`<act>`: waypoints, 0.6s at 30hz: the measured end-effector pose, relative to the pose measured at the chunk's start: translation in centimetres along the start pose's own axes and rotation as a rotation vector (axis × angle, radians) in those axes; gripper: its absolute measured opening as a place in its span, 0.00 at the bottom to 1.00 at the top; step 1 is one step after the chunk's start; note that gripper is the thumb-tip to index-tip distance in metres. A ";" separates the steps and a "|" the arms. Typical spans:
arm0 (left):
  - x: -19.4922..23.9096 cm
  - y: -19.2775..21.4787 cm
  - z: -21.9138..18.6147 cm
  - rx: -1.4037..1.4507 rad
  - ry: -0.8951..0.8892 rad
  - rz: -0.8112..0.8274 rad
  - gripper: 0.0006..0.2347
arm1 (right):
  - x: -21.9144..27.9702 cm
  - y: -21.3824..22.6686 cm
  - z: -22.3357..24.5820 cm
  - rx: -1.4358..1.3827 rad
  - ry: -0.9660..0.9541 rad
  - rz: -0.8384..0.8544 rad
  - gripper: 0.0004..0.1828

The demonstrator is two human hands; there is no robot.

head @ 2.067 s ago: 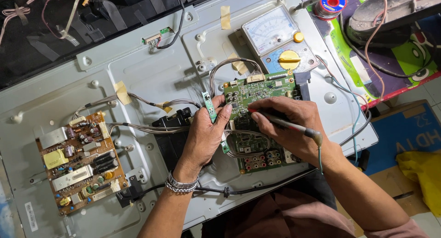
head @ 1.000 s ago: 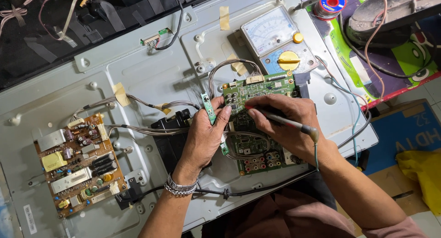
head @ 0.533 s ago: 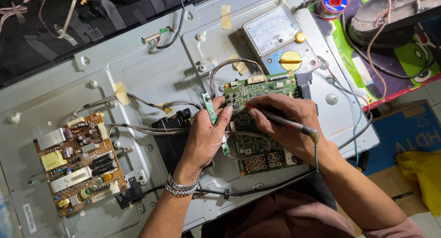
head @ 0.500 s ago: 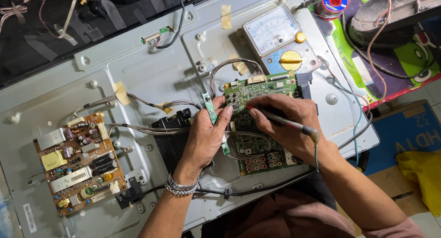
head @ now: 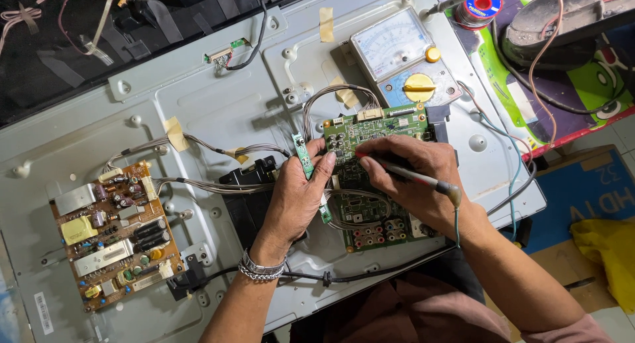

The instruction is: The person uses a multimeter probe to test various points on a green circuit board held in their left hand. They move the probe across different components and connectors on the board throughout the video.

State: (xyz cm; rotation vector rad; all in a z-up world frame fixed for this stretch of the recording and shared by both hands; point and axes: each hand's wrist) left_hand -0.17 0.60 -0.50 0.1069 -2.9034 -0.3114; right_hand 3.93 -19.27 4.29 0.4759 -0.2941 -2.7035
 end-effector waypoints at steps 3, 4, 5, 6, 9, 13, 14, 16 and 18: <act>-0.1 -0.2 -0.2 0.006 -0.001 -0.001 0.18 | 0.0 0.1 -0.1 0.003 -0.001 0.004 0.06; -0.1 -0.4 -0.2 0.010 -0.005 -0.005 0.19 | 0.0 0.2 -0.1 -0.001 -0.008 0.007 0.06; -0.1 -0.4 -0.3 0.011 -0.011 -0.001 0.19 | 0.0 0.1 -0.1 0.004 -0.006 0.001 0.06; -0.1 -0.5 -0.4 0.017 -0.014 -0.005 0.21 | -0.1 0.1 -0.1 -0.001 0.000 0.000 0.06; -0.2 -0.3 -0.2 0.008 -0.018 0.000 0.21 | -0.1 0.2 0.2 -0.003 0.002 -0.013 0.06; -0.2 -0.1 -0.1 -0.014 -0.018 -0.001 0.19 | -0.2 0.1 0.3 -0.003 0.006 -0.011 0.06; -0.2 -0.1 0.0 -0.014 -0.018 -0.002 0.19 | -0.2 0.1 0.2 -0.004 0.006 -0.010 0.06; -0.2 -0.2 0.1 -0.001 -0.023 -0.002 0.20 | -0.2 0.1 0.2 -0.006 0.001 -0.008 0.06; -0.3 -0.2 0.2 0.005 -0.022 0.000 0.20 | -0.1 0.2 0.1 -0.006 0.000 -0.009 0.06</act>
Point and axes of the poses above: each hand's wrist, its own x-axis away from the middle knuckle, its own y-axis out of the back of the hand, z = x × y, and after that the axes turned 10 degrees about -x, right-handed
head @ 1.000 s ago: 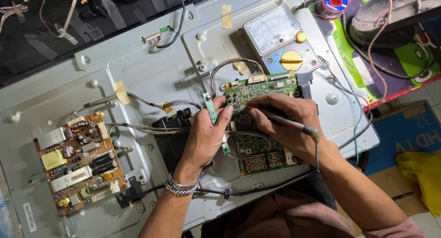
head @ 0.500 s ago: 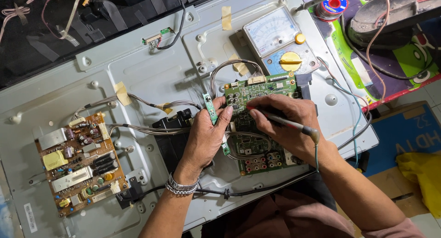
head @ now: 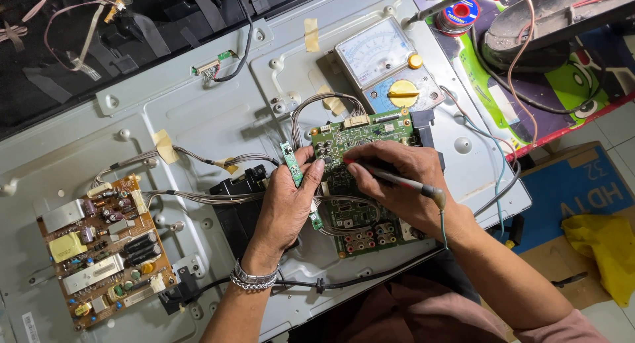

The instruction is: The person uses a multimeter probe to test various points on a green circuit board held in their left hand. They move the probe across different components and connectors on the board throughout the video.

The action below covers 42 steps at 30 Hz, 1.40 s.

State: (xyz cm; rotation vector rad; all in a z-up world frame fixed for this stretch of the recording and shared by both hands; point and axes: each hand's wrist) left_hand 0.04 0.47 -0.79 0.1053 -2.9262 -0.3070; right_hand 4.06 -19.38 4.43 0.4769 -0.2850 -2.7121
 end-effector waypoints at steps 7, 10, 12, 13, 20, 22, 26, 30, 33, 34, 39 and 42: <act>0.0 -0.2 -0.3 0.006 0.000 0.007 0.21 | 0.1 -0.1 0.1 -0.008 -0.010 0.001 0.07; 0.1 -0.2 -0.4 0.015 -0.002 -0.005 0.23 | 0.0 0.0 0.1 0.009 -0.001 0.008 0.06; 0.1 -0.2 -0.5 0.010 -0.003 -0.003 0.23 | 0.1 -0.1 0.0 0.002 -0.001 0.006 0.06; 0.1 -0.2 -0.5 0.005 -0.003 0.001 0.22 | 0.1 -0.1 0.0 -0.006 -0.001 0.004 0.06; -0.1 0.0 0.1 0.006 0.007 0.007 0.23 | 0.0 0.0 -0.1 0.006 -0.004 0.000 0.06; 0.0 0.1 0.2 0.006 0.021 0.003 0.21 | 0.0 0.0 -0.1 -0.009 -0.001 0.000 0.06; 0.0 0.0 0.1 -0.003 0.014 0.006 0.21 | 0.0 -0.1 -0.2 0.001 -0.001 0.000 0.06; 0.0 -0.2 0.1 0.012 0.001 -0.008 0.20 | 0.0 -0.1 -0.2 0.009 0.017 -0.013 0.05; -0.2 -0.2 0.4 0.010 0.002 -0.001 0.19 | 0.0 -0.1 -0.3 -0.008 0.017 -0.017 0.05; -0.2 -0.2 0.5 0.006 0.004 0.004 0.18 | 0.0 -0.1 -0.4 -0.022 0.017 -0.014 0.05; -0.2 -0.2 0.7 0.008 -0.003 0.004 0.17 | -0.1 0.0 -0.1 -0.025 0.018 -0.014 0.05; -0.2 -0.2 0.7 0.020 -0.010 -0.002 0.16 | 0.0 0.0 -0.3 -0.022 0.022 -0.015 0.05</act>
Point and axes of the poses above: each hand's wrist, its own x-axis away from the middle knuckle, its own y-axis out of the back of the hand, z = x × y, and after that the axes turned 10 degrees about -x, right-handed
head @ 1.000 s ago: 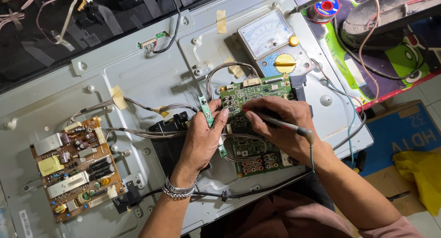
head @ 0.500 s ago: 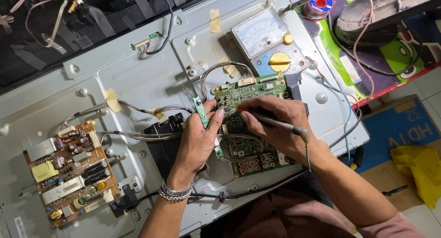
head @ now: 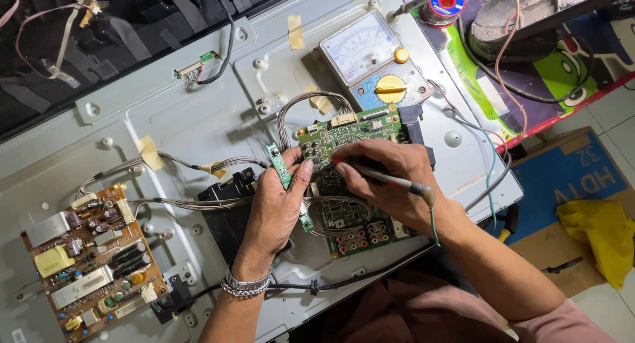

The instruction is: The person uses a multimeter probe to test various points on a green circuit board held in their left hand. They move the probe across different components and connectors on the board throughout the video.

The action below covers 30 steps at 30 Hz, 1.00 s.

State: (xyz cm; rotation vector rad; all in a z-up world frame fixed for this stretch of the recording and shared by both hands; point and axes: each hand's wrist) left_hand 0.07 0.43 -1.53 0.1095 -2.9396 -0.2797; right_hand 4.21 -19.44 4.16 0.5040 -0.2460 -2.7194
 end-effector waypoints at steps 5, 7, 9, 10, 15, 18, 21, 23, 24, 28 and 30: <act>0.1 -0.3 -0.4 0.010 -0.009 -0.002 0.16 | 0.0 0.0 -0.2 -0.010 0.015 0.000 0.05; 0.1 -0.5 -0.3 0.012 -0.015 -0.006 0.15 | 0.0 0.1 -0.2 -0.025 0.027 0.000 0.05; 0.1 -0.6 -0.1 0.023 -0.001 -0.007 0.16 | 0.0 0.0 -0.4 -0.021 0.043 -0.004 0.05; 0.0 -0.7 0.0 0.033 0.016 -0.012 0.17 | 0.1 0.1 -0.5 -0.019 0.059 -0.003 0.05; 0.6 -1.7 -3.0 0.047 0.018 0.001 0.18 | 0.4 0.4 -0.5 -0.038 0.136 0.019 0.06; 0.7 -1.7 -3.7 0.030 0.049 0.007 0.19 | 1.0 0.9 0.6 -0.046 0.236 0.094 0.08; 0.0 -1.3 -1.3 0.074 0.086 -0.001 0.17 | 2.8 1.7 0.6 -0.019 0.300 0.136 0.09; -0.3 -1.2 -0.3 0.116 0.094 -0.018 0.15 | 4.3 2.5 0.1 0.009 0.312 0.137 0.10; -0.3 -1.3 -0.4 0.140 0.098 -0.020 0.15 | 5.0 3.0 -0.2 0.007 0.296 0.107 0.10; -0.3 -1.5 -0.6 0.171 0.106 -0.033 0.14 | 7.1 5.2 -0.8 -0.013 0.276 -0.010 0.10; -0.3 -1.4 -0.3 0.170 0.114 -0.040 0.14 | 7.8 5.9 -0.8 -0.005 0.265 -0.056 0.09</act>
Point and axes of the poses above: each hand's wrist, its own x-axis away from the middle knuckle, its own y-axis out of the back of the hand, z = x × y, and after that the axes turned 10 degrees about -x, right-handed
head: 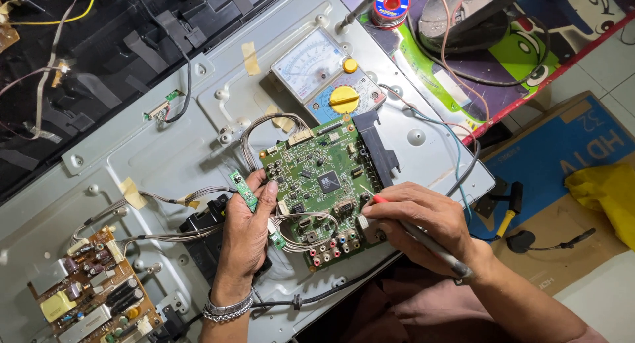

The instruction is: The person uses a multimeter probe to test various points on a green circuit board held in their left hand. They move the probe across different components and connectors on the board throughout the video.

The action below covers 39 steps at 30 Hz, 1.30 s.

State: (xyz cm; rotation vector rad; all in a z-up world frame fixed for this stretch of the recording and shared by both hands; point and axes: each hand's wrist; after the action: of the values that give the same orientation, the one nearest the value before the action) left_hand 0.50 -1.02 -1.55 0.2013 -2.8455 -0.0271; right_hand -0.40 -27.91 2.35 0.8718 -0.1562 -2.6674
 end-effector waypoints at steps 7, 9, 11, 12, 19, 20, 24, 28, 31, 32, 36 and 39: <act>-1.2 1.7 2.8 -0.004 -0.012 -0.015 0.12 | 1.6 2.1 -1.0 0.063 -0.145 -0.204 0.10; -1.4 1.7 3.3 0.004 -0.014 -0.016 0.12 | 2.1 2.1 -1.1 0.097 -0.233 -0.245 0.11; -1.4 1.6 3.4 0.015 -0.018 -0.020 0.13 | 2.3 2.0 -1.2 0.130 -0.320 -0.283 0.12; -1.4 1.5 3.3 0.016 -0.022 -0.020 0.13 | 2.3 1.8 -1.3 0.134 -0.344 -0.292 0.12; -0.2 0.1 0.7 -0.008 -0.033 -0.027 0.14 | -3.1 0.5 1.7 0.040 -0.183 -0.136 0.11; 0.1 -0.2 -0.1 -0.005 -0.039 -0.033 0.14 | -3.7 0.4 2.1 0.039 -0.176 -0.130 0.11; 1.0 -0.6 -1.8 -0.056 -0.069 0.059 0.17 | -8.0 -2.0 4.2 0.060 0.014 0.235 0.27; 0.1 -1.3 -1.0 -0.033 -0.114 0.112 0.17 | -12.8 -6.9 5.0 -0.035 0.284 0.379 0.24; -0.3 -1.1 0.9 -0.083 -0.135 0.063 0.18 | -15.7 -10.3 5.9 -0.294 0.338 0.476 0.26; -0.3 -0.9 1.6 -0.082 -0.135 0.026 0.18 | -16.0 -11.4 5.8 -0.320 0.353 0.499 0.26; -0.8 0.3 3.4 -0.159 -0.151 -0.081 0.18 | -17.3 -16.0 4.3 -0.254 -0.111 0.550 0.25; -0.5 0.6 3.2 -0.248 -0.138 -0.124 0.16 | -17.7 -18.7 3.1 -0.305 -0.160 0.563 0.16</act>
State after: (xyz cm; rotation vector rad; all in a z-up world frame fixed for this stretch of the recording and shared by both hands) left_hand -0.03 -0.36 -4.77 0.3333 -2.9260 -0.4320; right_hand 6.04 -4.26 10.86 0.4339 -0.0233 -2.1512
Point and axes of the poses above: each hand's wrist, its own x-axis away from the middle knuckle, its own y-axis out of the back of the hand, z = x × y, and after that the axes turned 10 degrees about -x, right-handed
